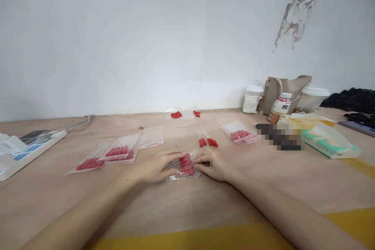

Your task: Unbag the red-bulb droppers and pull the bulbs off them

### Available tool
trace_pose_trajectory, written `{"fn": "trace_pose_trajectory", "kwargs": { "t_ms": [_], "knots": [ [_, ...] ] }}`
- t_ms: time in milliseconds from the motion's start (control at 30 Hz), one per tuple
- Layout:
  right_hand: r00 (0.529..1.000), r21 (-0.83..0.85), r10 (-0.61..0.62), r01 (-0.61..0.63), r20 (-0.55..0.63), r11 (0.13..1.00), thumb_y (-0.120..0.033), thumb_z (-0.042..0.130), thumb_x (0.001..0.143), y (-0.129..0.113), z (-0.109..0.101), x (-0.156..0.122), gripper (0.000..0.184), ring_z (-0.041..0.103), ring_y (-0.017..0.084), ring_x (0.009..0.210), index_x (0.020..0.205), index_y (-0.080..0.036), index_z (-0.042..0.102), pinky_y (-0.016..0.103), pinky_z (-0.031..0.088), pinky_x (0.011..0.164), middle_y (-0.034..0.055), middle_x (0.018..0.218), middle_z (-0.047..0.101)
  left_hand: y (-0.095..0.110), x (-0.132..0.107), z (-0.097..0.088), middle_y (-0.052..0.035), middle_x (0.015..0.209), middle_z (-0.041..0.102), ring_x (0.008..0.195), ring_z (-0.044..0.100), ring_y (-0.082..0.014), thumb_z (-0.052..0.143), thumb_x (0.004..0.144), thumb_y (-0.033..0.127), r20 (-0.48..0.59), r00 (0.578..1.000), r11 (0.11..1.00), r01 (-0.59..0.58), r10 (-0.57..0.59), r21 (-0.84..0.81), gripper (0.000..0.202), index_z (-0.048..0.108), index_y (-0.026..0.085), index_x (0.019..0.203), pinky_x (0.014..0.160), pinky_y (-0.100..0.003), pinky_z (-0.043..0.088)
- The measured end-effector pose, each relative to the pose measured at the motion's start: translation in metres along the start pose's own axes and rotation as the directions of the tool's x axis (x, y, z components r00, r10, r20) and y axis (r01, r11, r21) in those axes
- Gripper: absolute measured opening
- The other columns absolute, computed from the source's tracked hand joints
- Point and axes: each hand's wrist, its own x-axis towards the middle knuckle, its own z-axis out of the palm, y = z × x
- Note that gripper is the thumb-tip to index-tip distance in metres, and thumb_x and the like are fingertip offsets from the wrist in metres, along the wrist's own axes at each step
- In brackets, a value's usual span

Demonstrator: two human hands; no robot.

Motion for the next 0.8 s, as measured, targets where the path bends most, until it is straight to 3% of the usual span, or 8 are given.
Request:
{"fn": "trace_pose_trajectory", "kwargs": {
  "t_ms": [133,267,367,533,800],
  "knots": [
    [0.999,0.011,0.002,-0.002,0.032,1.000,-0.022,0.055,0.078,-0.002,-0.004,0.002,0.021,0.055,0.012,0.077,0.097,-0.021,0.064,0.025,0.043,0.073,0.0022,0.090,0.064,0.001,-0.020,0.024,-0.0063,0.137,0.034,0.124,0.035,-0.0207,0.043,0.086,0.036,-0.046,0.998,0.990,0.041,-0.048,-0.135,0.056,0.022,0.025,0.136,0.100,-0.037,0.033],
    [0.989,0.061,0.131,-0.136,0.071,0.989,-0.033,0.059,0.075,0.000,-0.005,0.005,0.031,0.048,0.009,0.059,0.103,-0.020,0.060,0.020,0.039,0.054,-0.0019,0.073,0.059,0.001,-0.014,0.035,-0.0066,0.135,0.038,0.121,0.040,-0.0198,0.043,0.086,0.036,-0.112,0.978,0.961,0.149,-0.178,-0.234,0.054,0.024,0.023,0.135,0.099,-0.038,0.035],
    [0.979,0.068,0.187,-0.192,0.077,0.979,-0.037,0.065,0.068,0.001,-0.002,0.008,0.032,0.045,0.008,0.055,0.096,-0.020,0.062,0.019,0.036,0.050,-0.0038,0.066,0.055,0.003,-0.008,0.036,-0.0066,0.131,0.044,0.118,0.042,-0.0199,0.044,0.086,0.036,-0.137,0.969,0.950,0.165,-0.206,-0.264,0.053,0.026,0.024,0.135,0.098,-0.039,0.036],
    [0.972,0.013,0.235,-0.235,-0.009,0.972,-0.029,0.071,0.061,-0.005,0.005,0.010,0.028,0.049,0.010,0.062,0.084,-0.020,0.060,0.022,0.038,0.056,-0.0022,0.073,0.059,0.005,-0.008,0.037,-0.0062,0.129,0.047,0.115,0.046,-0.0198,0.045,0.085,0.034,-0.178,0.965,0.950,0.139,-0.194,-0.280,0.050,0.032,0.024,0.132,0.095,-0.039,0.039],
    [0.965,0.102,0.252,-0.259,0.074,0.960,-0.020,0.064,0.066,-0.006,0.008,0.010,0.028,0.052,0.011,0.066,0.091,-0.019,0.052,0.021,0.041,0.058,-0.0005,0.080,0.058,0.005,-0.009,0.035,-0.0058,0.127,0.048,0.113,0.047,-0.0195,0.046,0.085,0.034,-0.171,0.968,0.944,0.123,-0.182,-0.307,0.048,0.035,0.024,0.130,0.094,-0.038,0.039]
  ]
}}
